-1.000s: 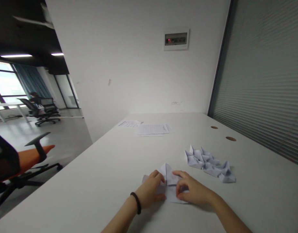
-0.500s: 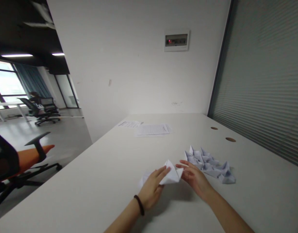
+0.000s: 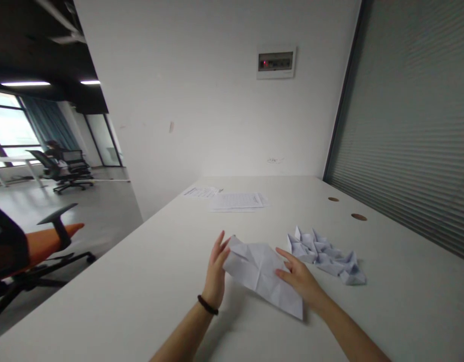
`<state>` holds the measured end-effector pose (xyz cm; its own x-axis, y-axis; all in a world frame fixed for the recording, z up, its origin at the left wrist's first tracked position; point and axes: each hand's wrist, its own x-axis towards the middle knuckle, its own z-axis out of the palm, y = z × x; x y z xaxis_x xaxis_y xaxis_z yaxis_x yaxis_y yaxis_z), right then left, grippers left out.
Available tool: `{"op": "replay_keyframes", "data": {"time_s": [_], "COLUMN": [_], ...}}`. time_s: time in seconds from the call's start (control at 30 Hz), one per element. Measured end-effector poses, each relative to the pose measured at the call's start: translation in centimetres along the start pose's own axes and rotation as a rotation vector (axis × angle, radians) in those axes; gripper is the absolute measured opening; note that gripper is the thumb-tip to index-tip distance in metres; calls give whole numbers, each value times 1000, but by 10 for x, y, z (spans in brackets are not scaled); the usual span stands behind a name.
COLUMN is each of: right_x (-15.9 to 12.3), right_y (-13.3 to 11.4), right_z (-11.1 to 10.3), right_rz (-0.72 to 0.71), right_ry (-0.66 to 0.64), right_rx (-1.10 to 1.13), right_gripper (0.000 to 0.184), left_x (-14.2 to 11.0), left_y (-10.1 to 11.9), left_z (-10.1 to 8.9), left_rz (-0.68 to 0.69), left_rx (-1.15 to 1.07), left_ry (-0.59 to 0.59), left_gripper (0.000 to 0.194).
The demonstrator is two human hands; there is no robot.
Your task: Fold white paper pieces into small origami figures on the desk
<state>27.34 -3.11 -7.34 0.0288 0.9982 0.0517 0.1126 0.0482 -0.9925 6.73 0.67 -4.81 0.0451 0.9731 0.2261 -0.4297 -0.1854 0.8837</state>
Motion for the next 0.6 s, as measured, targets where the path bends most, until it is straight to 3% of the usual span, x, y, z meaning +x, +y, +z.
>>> {"op": "replay_keyframes", "data": {"time_s": [0.07, 0.13, 0.2, 0.27, 0.3, 0.37, 0.43, 0.6], "right_x": [1, -1, -4, -6, -7, -7, -6, -5], "right_y": [0, -3, -6, -8, -8, -7, -4, -5], "right_z": [-12, -17, -17, -15, -14, -14, -14, -11], "right_rz": [-79, -131, -153, -174, -186, -192, -168, -123], "right_ry": [-13, -87, -172, -209, -202, -151, -76, 14], "right_rx": [-274, -494, -641, -720, -740, -760, -780, -822], "right_gripper": [55, 46, 49, 57, 59, 56, 51, 32], "left_x": [11, 18, 18, 13, 10, 4, 1, 4], "left_y": [-1, -4, -12, -21, -25, -30, -31, -18], "left_z": [-12, -22, -27, -28, -27, -25, -23, -16], "left_rz": [100, 148, 183, 231, 249, 270, 267, 246], "left_rx": [150, 395, 722, 1046, 1172, 1351, 1444, 1479], "left_ry": [126, 65, -122, -382, -513, -663, -693, -610], "left_gripper": [48, 43, 38, 40, 43, 46, 46, 37]}}
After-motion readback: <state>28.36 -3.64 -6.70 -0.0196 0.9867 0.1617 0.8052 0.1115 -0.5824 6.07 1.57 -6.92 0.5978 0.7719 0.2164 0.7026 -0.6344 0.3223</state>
